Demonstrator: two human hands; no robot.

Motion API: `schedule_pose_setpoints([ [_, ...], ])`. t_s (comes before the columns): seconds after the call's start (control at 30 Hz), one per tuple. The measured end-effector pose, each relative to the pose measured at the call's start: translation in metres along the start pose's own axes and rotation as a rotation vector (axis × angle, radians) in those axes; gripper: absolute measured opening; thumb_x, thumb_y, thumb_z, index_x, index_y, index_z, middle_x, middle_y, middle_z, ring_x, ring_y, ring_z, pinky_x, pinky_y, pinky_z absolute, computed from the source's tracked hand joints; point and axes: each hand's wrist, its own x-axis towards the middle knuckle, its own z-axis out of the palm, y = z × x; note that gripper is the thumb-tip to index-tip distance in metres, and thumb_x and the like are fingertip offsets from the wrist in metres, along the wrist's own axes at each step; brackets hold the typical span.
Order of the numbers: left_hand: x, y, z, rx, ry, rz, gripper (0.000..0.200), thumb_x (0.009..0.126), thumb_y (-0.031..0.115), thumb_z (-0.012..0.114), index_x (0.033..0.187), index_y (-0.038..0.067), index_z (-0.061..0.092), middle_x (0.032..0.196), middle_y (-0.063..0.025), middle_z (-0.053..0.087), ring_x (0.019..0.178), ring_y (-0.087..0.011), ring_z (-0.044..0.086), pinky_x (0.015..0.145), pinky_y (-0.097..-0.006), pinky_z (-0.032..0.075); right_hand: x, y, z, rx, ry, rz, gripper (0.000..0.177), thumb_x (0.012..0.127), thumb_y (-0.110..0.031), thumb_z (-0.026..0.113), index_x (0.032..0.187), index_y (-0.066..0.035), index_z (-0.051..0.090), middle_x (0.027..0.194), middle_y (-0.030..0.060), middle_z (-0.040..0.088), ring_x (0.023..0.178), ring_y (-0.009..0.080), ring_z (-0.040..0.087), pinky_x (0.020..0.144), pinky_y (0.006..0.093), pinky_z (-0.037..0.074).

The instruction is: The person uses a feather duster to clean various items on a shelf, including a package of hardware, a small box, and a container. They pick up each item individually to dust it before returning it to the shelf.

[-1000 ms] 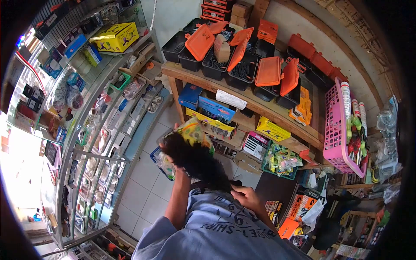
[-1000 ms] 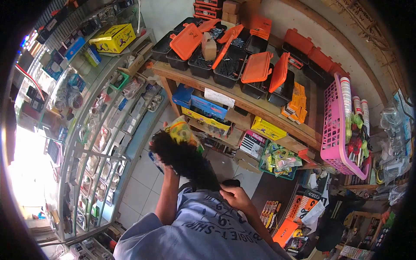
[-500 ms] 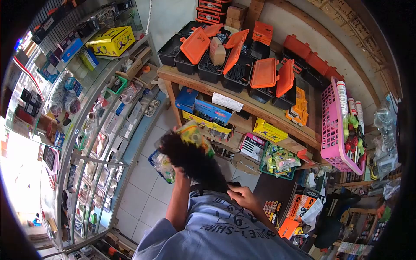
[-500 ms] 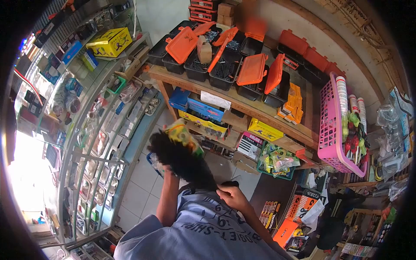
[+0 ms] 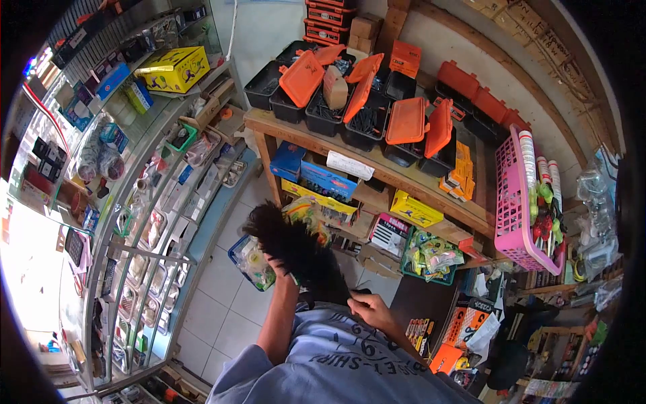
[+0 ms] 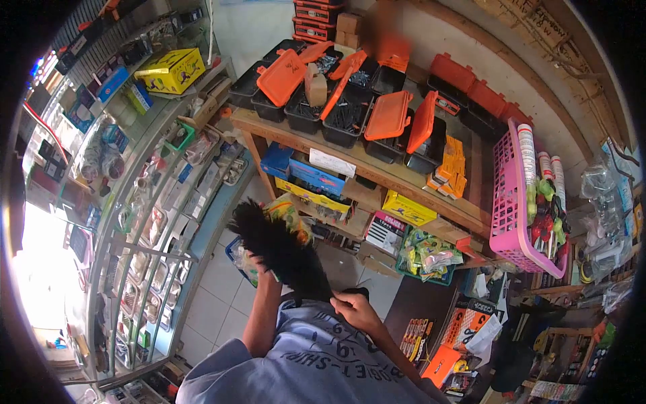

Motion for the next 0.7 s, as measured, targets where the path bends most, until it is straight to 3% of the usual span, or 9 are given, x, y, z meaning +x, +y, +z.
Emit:
schedule_pose_setpoints([
  [0.13, 0.008, 0.014, 0.004, -0.066, 0.038, 0.0, 0.071, 0.093, 0.054, 0.036, 0.144, 0.005, 0.031, 0.143, -0.0157, 0.039, 0.127, -0.0333, 0.043, 0.106, -0.0469, 0.035, -0.013, 0.019, -0.005, 0.007, -0.076, 0.081, 0.034, 0.093, -0.019, 0.059, 0.118, 0.004, 0.059, 0.073, 0.0015, 0.056, 0.07, 0.0071, 0.049, 0.065, 0.0241, 0.042],
  [0.2, 0.011, 0.029, 0.01, -0.109, 0.075, -0.01, 0.068, 0.091, 0.046, 0.039, 0.145, 0.006, 0.032, 0.139, -0.016, 0.043, 0.125, -0.0343, 0.046, 0.106, -0.0477, 0.036, -0.021, 0.029, -0.012, -0.03, -0.074, 0.072, 0.035, 0.093, -0.02, 0.06, 0.118, 0.004, 0.059, 0.082, 0.0044, 0.064, 0.077, 0.008, 0.054, 0.07, 0.0243, 0.044],
  [0.23, 0.009, 0.035, 0.016, -0.12, 0.085, -0.023, 0.065, 0.089, 0.042, 0.04, 0.142, 0.006, 0.036, 0.135, -0.0162, 0.048, 0.122, -0.0343, 0.049, 0.105, -0.047, 0.037, -0.025, 0.024, -0.015, 0.016, -0.076, 0.095, 0.036, 0.092, -0.02, 0.061, 0.118, 0.003, 0.059, 0.096, 0.0095, 0.07, 0.087, 0.0106, 0.06, 0.078, 0.0253, 0.046],
  [0.33, 0.005, 0.037, 0.002, -0.03, 0.133, -0.037, 0.062, 0.088, 0.039, 0.043, 0.14, 0.005, 0.04, 0.133, -0.0158, 0.05, 0.12, -0.0328, 0.051, 0.105, -0.0448, 0.038, -0.03, 0.031, -0.013, -0.001, 0.072, 0.058, 0.028, 0.093, -0.018, 0.06, 0.11, 0.004, 0.063, 0.078, 0.0004, 0.062, 0.073, 0.0053, 0.051, 0.064, 0.0234, 0.041],
  [0.43, 0.004, 0.029, -0.023, -0.017, 0.185, -0.062, 0.059, 0.087, 0.035, 0.046, 0.138, 0.005, 0.043, 0.132, -0.0154, 0.052, 0.118, -0.031, 0.052, 0.105, -0.0428, 0.039, -0.027, 0.037, -0.01, -0.134, -0.021, -0.103, 0.029, 0.093, -0.017, 0.06, 0.113, 0.004, 0.062, 0.077, 0.0003, 0.061, 0.073, 0.0049, 0.052, 0.064, 0.0225, 0.042],
  [0.47, 0.004, 0.028, -0.023, -0.017, 0.181, -0.063, 0.059, 0.087, 0.035, 0.046, 0.138, 0.005, 0.043, 0.132, -0.0154, 0.052, 0.118, -0.031, 0.052, 0.105, -0.0428, 0.039, -0.028, 0.034, -0.011, -0.134, -0.018, -0.105, 0.029, 0.093, -0.017, 0.06, 0.113, 0.004, 0.062, 0.077, 0.0003, 0.061, 0.073, 0.0049, 0.052, 0.064, 0.0225, 0.042],
  [0.53, 0.002, 0.025, -0.017, -0.072, 0.184, -0.058, 0.057, 0.087, 0.032, 0.047, 0.137, 0.005, 0.044, 0.13, -0.0148, 0.053, 0.116, -0.0299, 0.054, 0.105, -0.0421, 0.039, -0.03, 0.025, -0.017, 0.001, 0.003, 0.132, 0.03, 0.093, -0.017, 0.059, 0.116, 0.004, 0.062, 0.076, -0.0003, 0.06, 0.072, 0.0046, 0.051, 0.064, 0.0216, 0.042],
  [0.67, 0.001, 0.026, 0.003, -0.009, 0.202, -0.055, 0.055, 0.089, 0.03, 0.045, 0.137, 0.004, 0.044, 0.131, -0.0151, 0.053, 0.117, -0.0294, 0.053, 0.105, -0.0402, 0.039, -0.027, 0.021, -0.016, -0.015, -0.026, 0.027, 0.027, 0.094, -0.016, 0.058, 0.111, 0.004, 0.063, 0.071, -0.0011, 0.058, 0.068, 0.0045, 0.051, 0.062, 0.0211, 0.041],
  [0.7, 0.002, 0.029, -0.006, -0.012, 0.087, -0.062, 0.056, 0.089, 0.03, 0.045, 0.139, 0.004, 0.042, 0.134, -0.0164, 0.051, 0.117, -0.0298, 0.053, 0.104, -0.0402, 0.039, -0.028, 0.017, -0.014, -0.038, 0.007, 0.007, 0.024, 0.094, -0.016, 0.058, 0.105, 0.005, 0.063, 0.07, -0.0013, 0.057, 0.067, 0.0046, 0.05, 0.061, 0.0212, 0.04],
])
